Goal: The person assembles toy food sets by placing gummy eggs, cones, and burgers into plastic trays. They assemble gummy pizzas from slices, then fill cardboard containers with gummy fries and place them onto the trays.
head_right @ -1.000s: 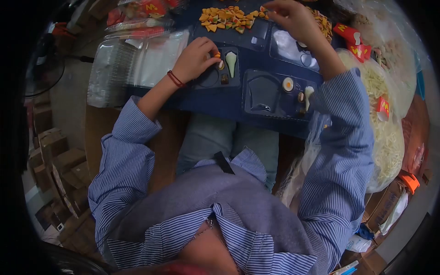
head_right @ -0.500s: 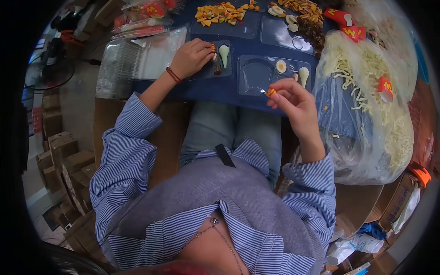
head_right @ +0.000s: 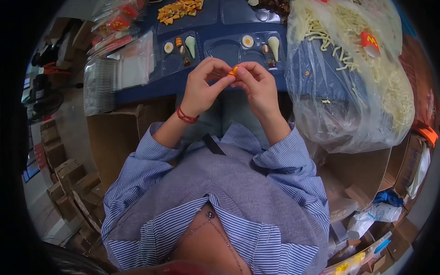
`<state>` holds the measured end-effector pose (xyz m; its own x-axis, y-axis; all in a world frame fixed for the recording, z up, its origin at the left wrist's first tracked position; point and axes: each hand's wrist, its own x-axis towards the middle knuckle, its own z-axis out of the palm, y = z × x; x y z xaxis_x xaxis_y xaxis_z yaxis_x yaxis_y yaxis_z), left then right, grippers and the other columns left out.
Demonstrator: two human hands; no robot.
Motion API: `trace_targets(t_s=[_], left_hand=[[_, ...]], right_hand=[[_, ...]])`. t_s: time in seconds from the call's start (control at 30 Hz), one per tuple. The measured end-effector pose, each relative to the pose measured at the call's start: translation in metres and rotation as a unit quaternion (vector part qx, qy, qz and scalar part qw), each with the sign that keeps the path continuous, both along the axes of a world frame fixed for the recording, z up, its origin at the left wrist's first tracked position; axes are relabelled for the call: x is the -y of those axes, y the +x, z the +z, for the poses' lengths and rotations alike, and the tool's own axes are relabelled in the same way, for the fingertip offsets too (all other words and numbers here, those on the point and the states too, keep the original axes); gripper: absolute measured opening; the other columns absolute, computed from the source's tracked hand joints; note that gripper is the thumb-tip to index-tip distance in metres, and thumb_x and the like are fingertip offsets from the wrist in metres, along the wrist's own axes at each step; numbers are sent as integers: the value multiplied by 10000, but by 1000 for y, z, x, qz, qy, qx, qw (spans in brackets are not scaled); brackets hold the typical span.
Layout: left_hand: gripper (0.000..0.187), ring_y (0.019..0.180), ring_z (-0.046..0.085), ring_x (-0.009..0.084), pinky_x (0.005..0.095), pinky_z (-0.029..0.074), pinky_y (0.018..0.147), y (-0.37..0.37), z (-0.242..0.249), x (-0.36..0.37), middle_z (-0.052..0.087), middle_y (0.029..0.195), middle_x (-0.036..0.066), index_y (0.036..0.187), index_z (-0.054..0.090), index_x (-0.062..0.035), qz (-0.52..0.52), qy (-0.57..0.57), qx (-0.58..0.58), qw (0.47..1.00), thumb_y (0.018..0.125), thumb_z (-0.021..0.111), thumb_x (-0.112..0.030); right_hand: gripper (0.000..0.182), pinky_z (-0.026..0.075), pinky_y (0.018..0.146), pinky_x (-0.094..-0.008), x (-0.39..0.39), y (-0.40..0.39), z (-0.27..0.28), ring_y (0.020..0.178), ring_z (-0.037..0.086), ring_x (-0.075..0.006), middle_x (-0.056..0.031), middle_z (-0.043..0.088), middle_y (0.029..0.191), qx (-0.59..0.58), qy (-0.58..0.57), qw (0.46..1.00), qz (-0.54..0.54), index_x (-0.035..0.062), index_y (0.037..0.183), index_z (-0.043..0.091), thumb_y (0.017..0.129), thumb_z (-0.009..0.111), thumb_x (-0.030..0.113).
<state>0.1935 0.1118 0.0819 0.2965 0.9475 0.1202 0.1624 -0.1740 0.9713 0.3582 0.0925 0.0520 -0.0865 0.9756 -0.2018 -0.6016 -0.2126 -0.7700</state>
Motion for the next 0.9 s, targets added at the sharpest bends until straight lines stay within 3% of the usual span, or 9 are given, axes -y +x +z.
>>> trace_targets(t_s=[0.07, 0.23, 0.5, 0.57, 0.67, 0.7, 0.73, 0.8, 0.9], left_hand=[[144, 824, 646, 130, 240, 523, 763, 4, -9, -1, 617, 966, 55, 988, 639, 0, 5, -13, 22, 1000, 863, 698, -41], [133, 849, 629, 129, 251, 527, 762, 8, -28, -11, 634, 977, 66, 1012, 595, -22, -18, -292, 257, 921, 928, 661, -102], [123, 883, 630, 129, 266, 528, 795, 18, -26, -9, 633, 990, 62, 1038, 591, -19, -22, -302, 307, 902, 974, 590, -125], [138, 904, 628, 118, 268, 526, 802, 17, -26, -12, 634, 1007, 59, 1053, 596, -17, -19, -312, 325, 893, 991, 563, -136], [220, 1002, 621, 183, 329, 506, 884, 16, -23, -18, 636, 1107, 82, 1133, 607, -28, -46, -222, 127, 965, 973, 571, -176], [272, 1089, 587, 230, 375, 469, 947, 19, -19, -20, 610, 1193, 93, 1167, 612, -46, -22, 24, -63, 997, 947, 594, -205], [328, 1177, 553, 277, 420, 432, 1011, 22, -18, -21, 584, 1280, 105, 1200, 616, -63, 6, 267, -249, 931, 920, 618, -234], [364, 1240, 502, 301, 450, 388, 1051, 24, -35, -23, 546, 1336, 104, 1206, 623, -80, -6, 300, -319, 899, 885, 649, -250], [380, 1346, 419, 303, 506, 321, 1111, 18, -58, -29, 476, 1432, 96, 1200, 637, -99, -36, 323, -391, 861, 857, 683, -255]], right_hand=[[161, 549, 745, -279, 3, 6, -2, 862, 662, -169, -103, 650, 1023, -25, 0, 1000, -7, -24, 1049, 615, 954, 617, 105], [162, 538, 734, -262, 6, 6, -3, 843, 653, -150, -96, 651, 1031, 65, 75, 995, -26, -18, 1068, 616, 924, 638, 52], [166, 517, 747, -253, 4, 0, -3, 835, 638, -142, -83, 649, 1020, 141, 84, 982, -95, -15, 1052, 639, 890, 667, 6], [166, 504, 729, -242, 0, 0, -9, 798, 625, -128, -71, 668, 968, 312, 226, 913, -131, -7, 1046, 649, 882, 676, 6], [165, 488, 638, -230, -19, 20, -3, 787, 631, -105, -58, 666, 879, 418, 281, 852, -146, 32, 1000, 683, 838, 714, 21], [163, 493, 677, -270, -30, 31, 1, 826, 648, -138, -40, 684, 887, 469, 256, 830, -160, 55, 962, 688, 809, 744, 62], [163, 493, 677, -270, -47, 44, -3, 826, 648, -138, -40, 684, 887, 472, 257, 829, -156, 55, 962, 688, 809, 744, 62], [162, 475, 829, -350, -85, 65, -12, 900, 651, -179, -10, 710, 908, 660, 378, 637, -127, 90, 921, 690, 784, 764, 137], [135, 390, 972, -432, -110, 74, -23, 998, 641, -194, 31, 723, 932, 718, 444, 533, -63, 130, 869, 686, 772, 758, 192]])
